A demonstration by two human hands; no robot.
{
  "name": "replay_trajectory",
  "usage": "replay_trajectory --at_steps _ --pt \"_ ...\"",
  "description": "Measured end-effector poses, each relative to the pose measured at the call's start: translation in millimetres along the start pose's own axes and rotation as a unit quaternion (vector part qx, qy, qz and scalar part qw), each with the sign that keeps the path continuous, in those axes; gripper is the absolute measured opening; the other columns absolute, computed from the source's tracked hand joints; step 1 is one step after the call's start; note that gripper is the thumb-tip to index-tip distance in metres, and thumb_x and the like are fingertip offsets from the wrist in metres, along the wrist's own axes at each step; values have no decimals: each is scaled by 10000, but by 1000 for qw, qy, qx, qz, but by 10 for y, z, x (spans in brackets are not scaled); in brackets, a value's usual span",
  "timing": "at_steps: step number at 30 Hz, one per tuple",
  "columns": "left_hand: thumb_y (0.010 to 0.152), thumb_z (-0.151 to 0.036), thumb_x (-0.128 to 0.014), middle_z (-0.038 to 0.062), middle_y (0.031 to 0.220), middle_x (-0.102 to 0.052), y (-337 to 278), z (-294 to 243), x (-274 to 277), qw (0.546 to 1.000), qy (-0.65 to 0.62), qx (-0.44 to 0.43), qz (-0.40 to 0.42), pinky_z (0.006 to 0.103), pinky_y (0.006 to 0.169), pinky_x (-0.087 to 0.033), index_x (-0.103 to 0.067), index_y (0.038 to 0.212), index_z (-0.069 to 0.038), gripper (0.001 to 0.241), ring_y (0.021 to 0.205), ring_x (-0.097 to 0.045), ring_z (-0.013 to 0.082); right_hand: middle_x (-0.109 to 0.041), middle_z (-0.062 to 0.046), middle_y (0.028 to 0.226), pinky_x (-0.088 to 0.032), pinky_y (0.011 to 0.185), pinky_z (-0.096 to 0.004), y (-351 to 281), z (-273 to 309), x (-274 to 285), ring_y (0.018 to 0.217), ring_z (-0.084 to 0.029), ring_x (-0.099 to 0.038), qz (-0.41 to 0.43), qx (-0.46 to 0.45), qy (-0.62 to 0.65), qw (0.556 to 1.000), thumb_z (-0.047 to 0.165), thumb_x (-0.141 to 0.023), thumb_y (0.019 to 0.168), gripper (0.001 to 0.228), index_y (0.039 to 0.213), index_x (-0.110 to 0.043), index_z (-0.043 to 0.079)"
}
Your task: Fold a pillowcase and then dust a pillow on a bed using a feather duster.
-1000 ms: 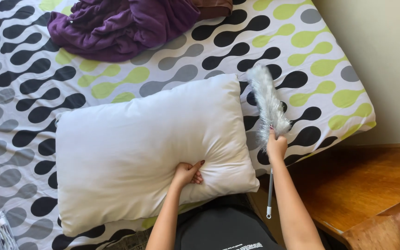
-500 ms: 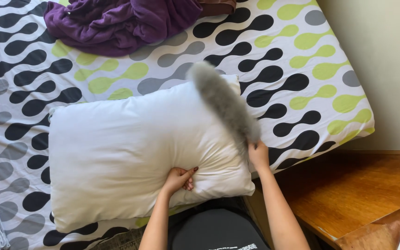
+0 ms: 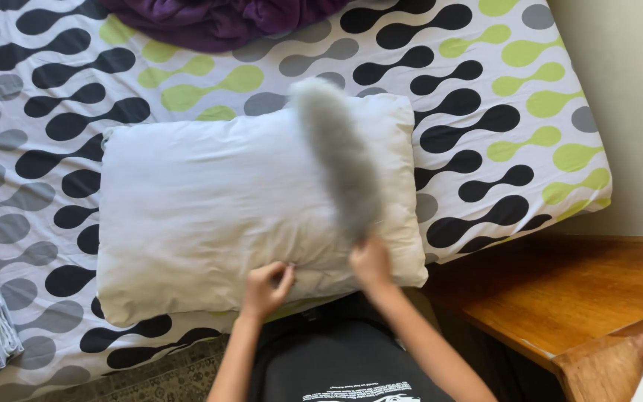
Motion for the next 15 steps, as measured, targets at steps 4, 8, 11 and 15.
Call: replay_trajectory --at_steps 4,8,11,15 --pt "959 -193 -629 65 709 -740 -206 220 1057 991 22 -42 -123 279 563 -520 -750 775 -43 266 597 -687 140 -667 -287 808 -549 656 -554 -869 1239 -849 737 -468 -671 128 123 -58 982 33 -532 869 449 1316 -517 -6" --pt "1052 -172 -562 77 755 -696 -511 445 2206 963 -26 -23 -268 291 721 -522 -669 789 13 339 717 -659 149 -701 -269 885 -522 762 -549 -1596 1920 -1676 847 -467 -672 377 203 -18 904 56 -603 871 180 1036 -605 -17" --pt "1072 -177 -557 80 743 -688 -629 621 2827 955 -38 4 -293 289 711 -525 -658 787 19 361 705 -655 142 -723 -230 948 -534 814 -466 -1652 1990 -1876 901 -379 -687 484 204 98 845 80 -612 868 219 1061 -666 -10" --pt "1063 -164 -530 109 807 -710 -740 796 3351 948 -3 -21 -316 288 698 -479 -677 835 35 336 744 -631 154 -745 -166 1027 -561 846 -383 -944 1631 -1668 946 -249 -695 306 127 115 936 108 -656 871 305 1152 -691 -6"
Point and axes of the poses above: each hand's wrist, its own y-axis towards the middle knuckle, its own x-axis out of the back of the hand, z = x × y, the point moved 9 cm from there along y, towards the middle knuckle
